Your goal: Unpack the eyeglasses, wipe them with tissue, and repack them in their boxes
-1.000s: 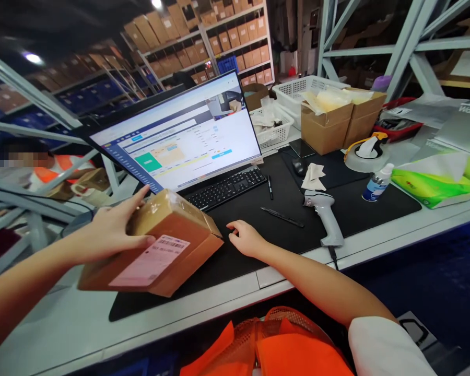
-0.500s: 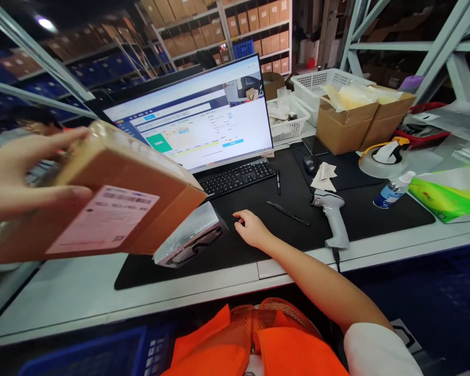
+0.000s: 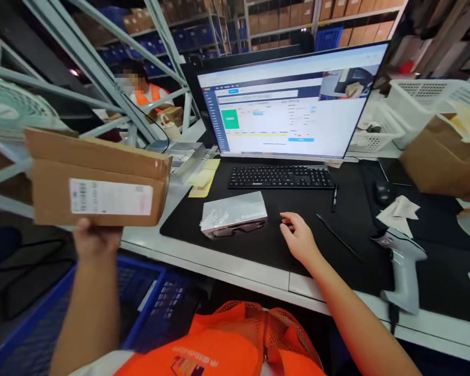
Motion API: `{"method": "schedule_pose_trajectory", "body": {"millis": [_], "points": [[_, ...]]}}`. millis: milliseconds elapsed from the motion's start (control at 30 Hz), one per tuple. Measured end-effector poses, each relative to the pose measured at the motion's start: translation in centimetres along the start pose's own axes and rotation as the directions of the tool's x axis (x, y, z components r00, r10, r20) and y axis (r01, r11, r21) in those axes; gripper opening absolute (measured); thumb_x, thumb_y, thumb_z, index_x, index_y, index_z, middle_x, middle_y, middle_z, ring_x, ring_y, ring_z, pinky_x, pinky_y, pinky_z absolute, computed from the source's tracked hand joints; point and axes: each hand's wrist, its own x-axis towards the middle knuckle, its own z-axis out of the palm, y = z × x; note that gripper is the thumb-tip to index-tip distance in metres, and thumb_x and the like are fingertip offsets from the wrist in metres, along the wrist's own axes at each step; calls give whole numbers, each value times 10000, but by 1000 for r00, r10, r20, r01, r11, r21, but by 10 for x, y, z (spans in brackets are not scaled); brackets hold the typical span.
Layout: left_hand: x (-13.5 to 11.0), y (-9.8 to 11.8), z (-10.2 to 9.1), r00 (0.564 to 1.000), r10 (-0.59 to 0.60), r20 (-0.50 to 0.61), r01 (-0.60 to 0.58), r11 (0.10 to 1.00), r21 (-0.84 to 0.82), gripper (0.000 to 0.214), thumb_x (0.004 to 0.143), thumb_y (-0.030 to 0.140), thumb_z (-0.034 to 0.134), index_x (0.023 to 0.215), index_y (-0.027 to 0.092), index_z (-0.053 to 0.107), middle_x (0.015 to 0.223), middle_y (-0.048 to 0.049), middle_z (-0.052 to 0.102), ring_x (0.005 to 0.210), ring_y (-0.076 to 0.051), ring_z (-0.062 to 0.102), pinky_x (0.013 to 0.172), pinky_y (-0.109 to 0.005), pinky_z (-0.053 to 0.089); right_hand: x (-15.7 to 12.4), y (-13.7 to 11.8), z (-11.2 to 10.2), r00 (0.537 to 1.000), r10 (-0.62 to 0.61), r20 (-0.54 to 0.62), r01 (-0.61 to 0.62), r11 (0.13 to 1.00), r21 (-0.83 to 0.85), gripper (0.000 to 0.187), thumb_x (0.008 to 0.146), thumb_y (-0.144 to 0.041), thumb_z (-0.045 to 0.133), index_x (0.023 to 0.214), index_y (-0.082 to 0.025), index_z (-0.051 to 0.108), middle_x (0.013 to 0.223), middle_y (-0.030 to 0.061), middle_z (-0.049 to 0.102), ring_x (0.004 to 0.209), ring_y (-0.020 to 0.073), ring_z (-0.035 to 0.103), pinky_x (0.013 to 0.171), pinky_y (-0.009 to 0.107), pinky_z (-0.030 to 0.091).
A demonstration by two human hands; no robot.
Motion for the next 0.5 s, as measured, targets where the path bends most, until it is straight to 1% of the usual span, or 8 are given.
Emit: {"method": "schedule_pose_trajectory", "body": {"millis": [67, 133, 233, 267, 333, 400, 467, 500], "points": [[-11, -40, -4, 992, -105, -65, 99, 990, -98, 778, 734, 675, 472, 1466, 447, 338, 1504, 146, 477, 1443, -301, 364, 1068, -469, 471, 1, 4, 1, 1000, 8, -6, -8, 1000, 1, 318, 887, -335, 550, 1154, -202, 659, 1186, 112, 654, 1029, 244, 665, 844, 397, 554], [-18, -72, -1, 971, -152, -186, 125, 981, -151, 889, 708, 618, 543, 1511, 417, 221, 1562, 69, 416, 1463, -286, 353, 1053, -485, 477, 2, 6, 2, 1000, 11, -24, -11, 1000, -4, 320, 894, -345, 545, 1156, -199, 657, 1182, 116, 656, 1033, 245, 670, 843, 400, 561], [-30, -101, 7, 927, -172, -334, 148, 984, -98, 1045, 699, 553, 604, 1548, 368, 23, 1609, -65, 335, 1450, -286, 390, 1044, -540, 479, 2, 0, 2, 998, -45, -50, 42, 997, -67, 304, 910, -343, 540, 1149, -201, 662, 1229, 127, 644, 1065, 255, 664, 858, 419, 564], [-36, -106, 9, 924, -175, -340, 171, 984, -44, 1051, 716, 553, 602, 1553, 349, 0, 1606, -96, 331, 1449, -297, 392, 1054, -569, 468, 1, -5, 1, 995, -86, -45, 81, 991, -106, 295, 918, -342, 540, 1147, -205, 666, 1255, 128, 636, 1100, 262, 651, 874, 428, 561], [-51, -113, 6, 938, -176, -299, 211, 974, 86, 1026, 753, 580, 591, 1564, 313, 23, 1583, -135, 352, 1479, -328, 334, 1085, -624, 424, 0, -18, 0, 985, -174, -16, 168, 966, -195, 283, 933, -343, 542, 1155, -220, 667, 1297, 122, 622, 1178, 277, 615, 902, 440, 552], [-67, -117, -4, 953, -186, -239, 237, 948, 211, 1038, 773, 589, 614, 1570, 293, 19, 1574, -153, 342, 1533, -341, 186, 1129, -654, 354, 0, -35, 0, 971, -237, 24, 235, 936, -263, 285, 948, -346, 536, 1183, -238, 656, 1326, 114, 611, 1225, 283, 591, 915, 444, 548], [-84, -120, -19, 950, -220, -219, 280, 913, 297, 1108, 786, 549, 655, 1560, 301, -98, 1615, -159, 237, 1560, -311, 47, 1175, -643, 287, 3, -52, 3, 959, -274, 69, 282, 908, -309, 291, 957, -353, 530, 1204, -249, 643, 1345, 112, 602, 1229, 284, 593, 942, 454, 542], [-90, -121, -27, 947, -236, -219, 299, 897, 326, 1144, 796, 527, 663, 1542, 308, -175, 1639, -160, 160, 1563, -293, 23, 1192, -628, 265, 6, -60, 5, 953, -287, 98, 303, 893, -332, 294, 959, -361, 528, 1207, -251, 640, 1358, 114, 593, 1233, 285, 592, 969, 463, 532]]}}
